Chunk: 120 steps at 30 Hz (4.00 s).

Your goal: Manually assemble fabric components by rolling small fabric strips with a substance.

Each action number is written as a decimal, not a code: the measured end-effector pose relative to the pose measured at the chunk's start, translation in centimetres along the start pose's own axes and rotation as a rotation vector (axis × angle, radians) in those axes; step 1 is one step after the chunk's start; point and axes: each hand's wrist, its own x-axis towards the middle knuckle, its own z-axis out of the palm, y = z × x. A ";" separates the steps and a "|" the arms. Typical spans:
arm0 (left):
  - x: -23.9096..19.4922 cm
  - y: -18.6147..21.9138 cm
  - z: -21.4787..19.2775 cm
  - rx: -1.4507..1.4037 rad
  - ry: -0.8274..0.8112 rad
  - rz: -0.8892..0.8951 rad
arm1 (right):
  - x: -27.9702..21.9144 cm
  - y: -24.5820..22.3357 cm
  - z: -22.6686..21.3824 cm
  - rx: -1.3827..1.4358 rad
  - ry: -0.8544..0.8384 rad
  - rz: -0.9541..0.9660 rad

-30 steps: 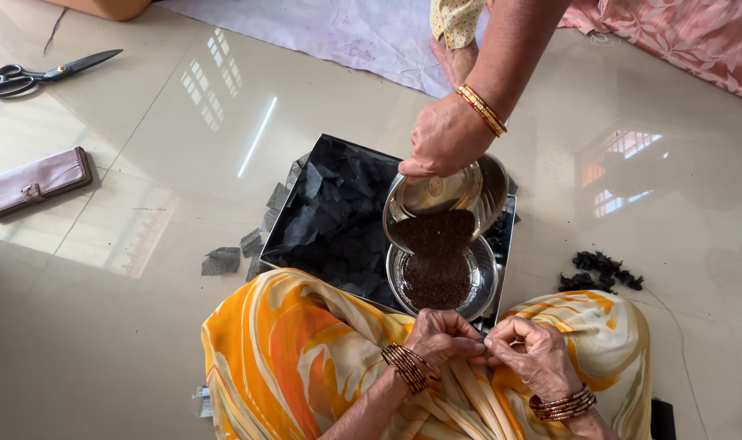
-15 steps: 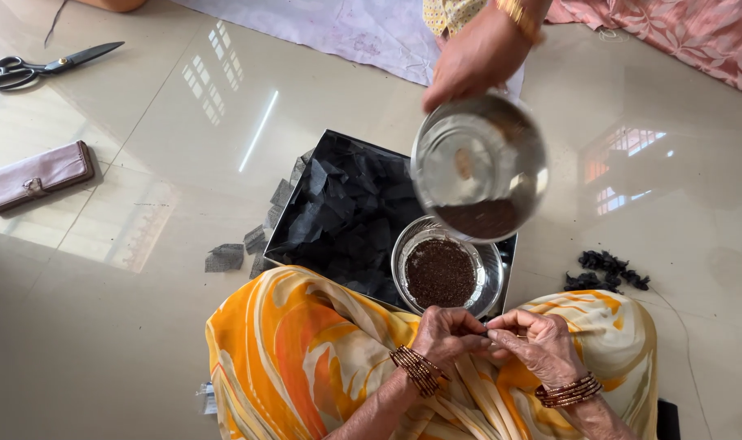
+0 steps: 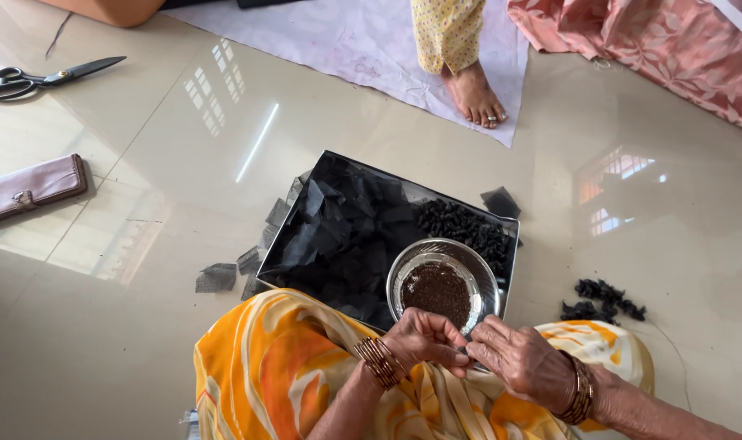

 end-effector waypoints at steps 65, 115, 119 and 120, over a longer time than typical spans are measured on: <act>3.0 3.3 -7.7 1.444 0.987 0.040 | 10.4 23.8 11.8 -0.105 0.328 0.541; 2.6 1.6 -12.4 1.305 0.927 0.048 | -1.7 16.9 11.8 -0.103 0.692 0.764; -1.2 4.2 -15.2 1.554 1.361 0.110 | -1.1 11.9 10.1 0.268 0.769 0.843; -2.4 4.7 -16.2 1.616 1.481 0.171 | -0.7 10.3 9.4 0.285 0.784 0.854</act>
